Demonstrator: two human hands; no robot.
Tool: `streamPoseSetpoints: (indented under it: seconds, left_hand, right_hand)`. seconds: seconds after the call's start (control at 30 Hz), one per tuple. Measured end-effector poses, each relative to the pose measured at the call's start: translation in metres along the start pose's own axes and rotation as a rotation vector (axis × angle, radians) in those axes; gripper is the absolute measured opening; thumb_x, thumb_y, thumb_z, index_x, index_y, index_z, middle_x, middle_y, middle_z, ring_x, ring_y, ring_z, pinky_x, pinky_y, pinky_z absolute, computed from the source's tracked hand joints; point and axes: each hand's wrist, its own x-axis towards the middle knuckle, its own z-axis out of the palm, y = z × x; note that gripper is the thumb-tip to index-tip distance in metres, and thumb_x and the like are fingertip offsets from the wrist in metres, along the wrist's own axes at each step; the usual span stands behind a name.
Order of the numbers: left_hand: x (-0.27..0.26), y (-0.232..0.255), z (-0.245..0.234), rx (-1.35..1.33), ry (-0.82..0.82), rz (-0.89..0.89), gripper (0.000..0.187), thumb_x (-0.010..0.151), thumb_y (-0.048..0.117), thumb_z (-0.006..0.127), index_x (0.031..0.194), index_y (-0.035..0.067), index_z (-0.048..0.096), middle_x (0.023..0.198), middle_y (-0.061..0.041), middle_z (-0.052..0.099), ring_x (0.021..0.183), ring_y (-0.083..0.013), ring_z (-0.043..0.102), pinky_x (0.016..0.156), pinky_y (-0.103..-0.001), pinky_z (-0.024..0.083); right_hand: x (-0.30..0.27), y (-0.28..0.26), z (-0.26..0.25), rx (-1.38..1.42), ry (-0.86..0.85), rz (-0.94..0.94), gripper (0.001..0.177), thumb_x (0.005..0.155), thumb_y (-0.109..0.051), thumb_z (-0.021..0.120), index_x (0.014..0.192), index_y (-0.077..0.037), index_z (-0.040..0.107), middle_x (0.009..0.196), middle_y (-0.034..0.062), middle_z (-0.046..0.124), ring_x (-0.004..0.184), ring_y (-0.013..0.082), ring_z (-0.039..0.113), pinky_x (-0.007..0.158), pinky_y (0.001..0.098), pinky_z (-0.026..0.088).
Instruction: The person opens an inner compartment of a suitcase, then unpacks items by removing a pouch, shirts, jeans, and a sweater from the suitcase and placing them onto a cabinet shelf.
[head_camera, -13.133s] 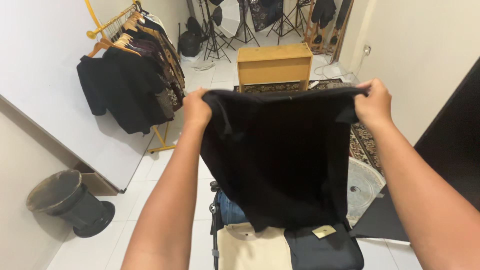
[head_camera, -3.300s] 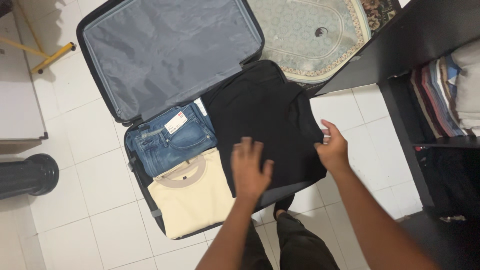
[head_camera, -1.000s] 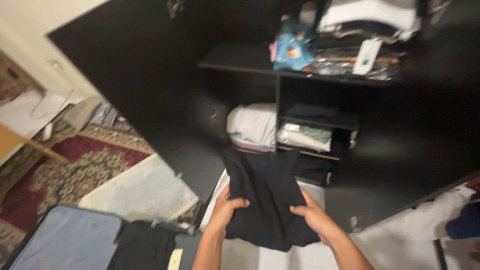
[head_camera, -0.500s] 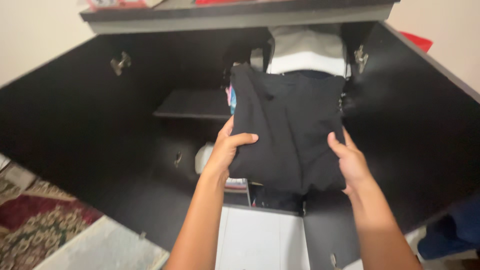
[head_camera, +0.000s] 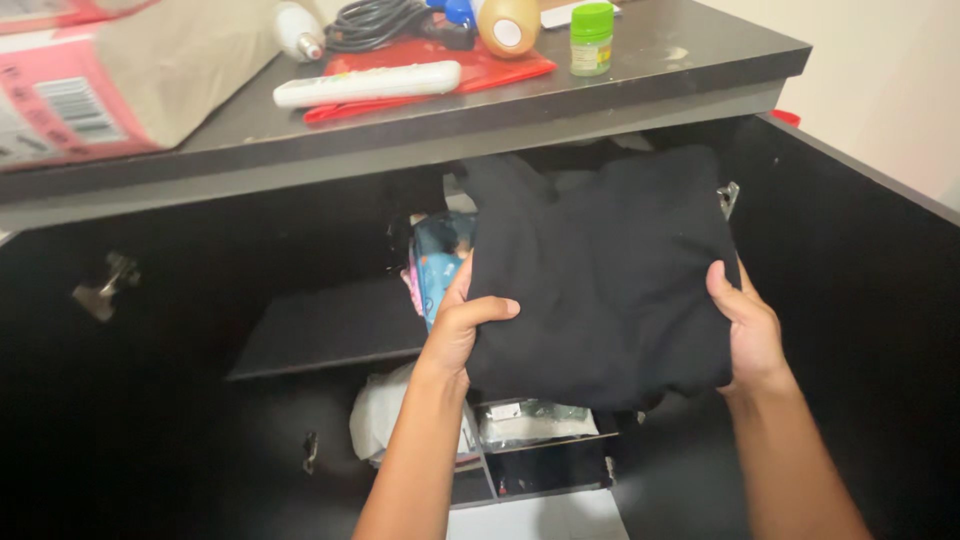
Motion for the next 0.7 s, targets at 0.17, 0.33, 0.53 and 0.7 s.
streamPoseSetpoints:
  seconds: [0.17,0.33,0.53,0.7]
  left_hand:
    - [0.040,0.005,-0.012,-0.085,-0.099,0.006,0.087,0.063,-0.010,0.061,0.149,0.004,0.049,0.136,-0.014,0.063,0.122,-0.0276,0.065,0.106,-0.039,0.050]
    - [0.087,0.008,-0.029,-0.268,-0.278,0.017,0.089,0.061,-0.010,0.056,0.149,0.000,0.046,0.140,-0.020,0.060,0.129,-0.0360,0.061,0.113,-0.047,0.049]
    - [0.141,-0.016,-0.058,-0.490,-0.132,-0.040,0.080,0.062,-0.001,0.055,0.142,0.006,0.052,0.127,-0.021,0.065,0.115,-0.0394,0.066,0.102,-0.054,0.054]
    - [0.185,-0.032,-0.090,-0.538,-0.243,0.006,0.062,0.076,0.003,0.058,0.137,-0.008,0.054,0.125,-0.026,0.064,0.113,-0.0421,0.066,0.103,-0.052,0.057]
  right_hand:
    - [0.040,0.007,-0.005,0.140,-0.117,-0.096,0.058,0.106,-0.032,0.048,0.158,-0.006,0.038,0.150,0.0135,0.052,0.132,0.0297,0.055,0.110,0.0461,0.045]
    - [0.095,0.018,-0.014,0.299,-0.119,-0.089,0.051,0.108,-0.033,0.049,0.149,-0.004,0.048,0.143,0.0134,0.059,0.130,0.0301,0.059,0.112,0.0458,0.046]
    - [0.150,0.030,-0.016,0.469,-0.064,-0.041,0.044,0.108,-0.035,0.052,0.136,-0.001,0.057,0.131,0.0150,0.067,0.123,0.0330,0.064,0.111,0.0475,0.047]
    - [0.164,0.019,0.001,0.485,-0.007,-0.057,0.042,0.107,-0.035,0.050,0.131,-0.002,0.060,0.128,0.0162,0.068,0.119,0.0350,0.065,0.108,0.0497,0.049]
